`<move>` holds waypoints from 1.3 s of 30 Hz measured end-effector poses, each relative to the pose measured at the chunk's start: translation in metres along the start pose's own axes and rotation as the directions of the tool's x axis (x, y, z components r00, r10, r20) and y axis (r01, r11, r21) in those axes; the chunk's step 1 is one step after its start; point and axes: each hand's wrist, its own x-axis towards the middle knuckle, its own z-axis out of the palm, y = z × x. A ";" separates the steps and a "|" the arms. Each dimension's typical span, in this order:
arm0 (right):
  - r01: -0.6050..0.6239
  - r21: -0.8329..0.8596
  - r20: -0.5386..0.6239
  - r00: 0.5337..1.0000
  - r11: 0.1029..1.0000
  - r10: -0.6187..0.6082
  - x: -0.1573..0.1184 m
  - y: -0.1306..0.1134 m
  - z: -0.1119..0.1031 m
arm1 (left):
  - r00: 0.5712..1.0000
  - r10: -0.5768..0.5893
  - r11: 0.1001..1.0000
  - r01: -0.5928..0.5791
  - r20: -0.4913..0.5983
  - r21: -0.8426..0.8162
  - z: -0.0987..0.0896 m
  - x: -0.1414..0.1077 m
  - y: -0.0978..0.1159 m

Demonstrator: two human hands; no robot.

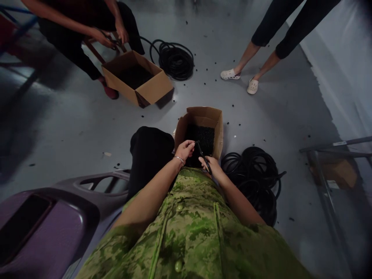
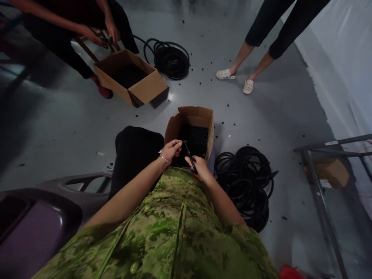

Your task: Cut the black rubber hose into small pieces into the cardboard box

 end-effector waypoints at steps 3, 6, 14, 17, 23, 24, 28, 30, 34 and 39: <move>0.018 -0.069 -0.023 1.000 0.997 -0.020 0.007 0.001 0.002 | 1.000 0.009 1.000 -0.009 0.009 0.007 -0.001 0.001 -0.002; 0.015 -0.093 -0.029 0.999 0.996 -0.018 0.013 0.003 0.003 | 1.000 0.018 1.000 -0.019 0.011 0.017 -0.002 0.002 -0.004; 0.021 -0.086 -0.045 0.999 0.996 -0.025 0.012 0.003 0.009 | 1.000 0.006 0.999 -0.006 -0.001 0.042 -0.003 0.004 -0.005; 0.009 -0.183 -0.094 0.995 0.983 -0.027 0.007 0.000 0.011 | 0.999 -0.019 0.999 0.020 -0.038 0.044 -0.003 0.007 -0.005; 0.018 -0.309 -0.161 0.984 0.951 -0.071 -0.002 -0.002 0.016 | 0.994 -0.091 0.993 0.095 -0.065 0.065 -0.004 0.013 -0.007; 0.021 -0.318 -0.172 0.982 0.948 -0.079 -0.003 -0.002 0.018 | 0.993 -0.100 0.993 0.103 -0.062 0.059 -0.004 0.013 -0.008; 0.018 -0.306 -0.211 0.974 0.952 -0.087 -0.003 0.000 0.022 | 0.986 -0.165 0.986 0.165 -0.030 -0.006 -0.004 0.013 -0.009; -0.005 -0.269 -0.225 0.973 0.963 -0.058 -0.002 0.001 0.021 | 0.978 -0.208 0.977 0.208 0.005 -0.041 -0.004 0.013 -0.009; -0.046 -0.262 -0.241 0.970 0.964 -0.019 0.000 0.002 0.019 | 0.980 -0.200 0.978 0.201 0.025 -0.050 -0.004 0.012 -0.010; -0.054 -0.360 -0.260 0.965 0.931 -0.044 -0.001 0.001 0.020 | 0.992 -0.091 0.996 0.090 -0.089 -0.007 -0.004 0.011 -0.010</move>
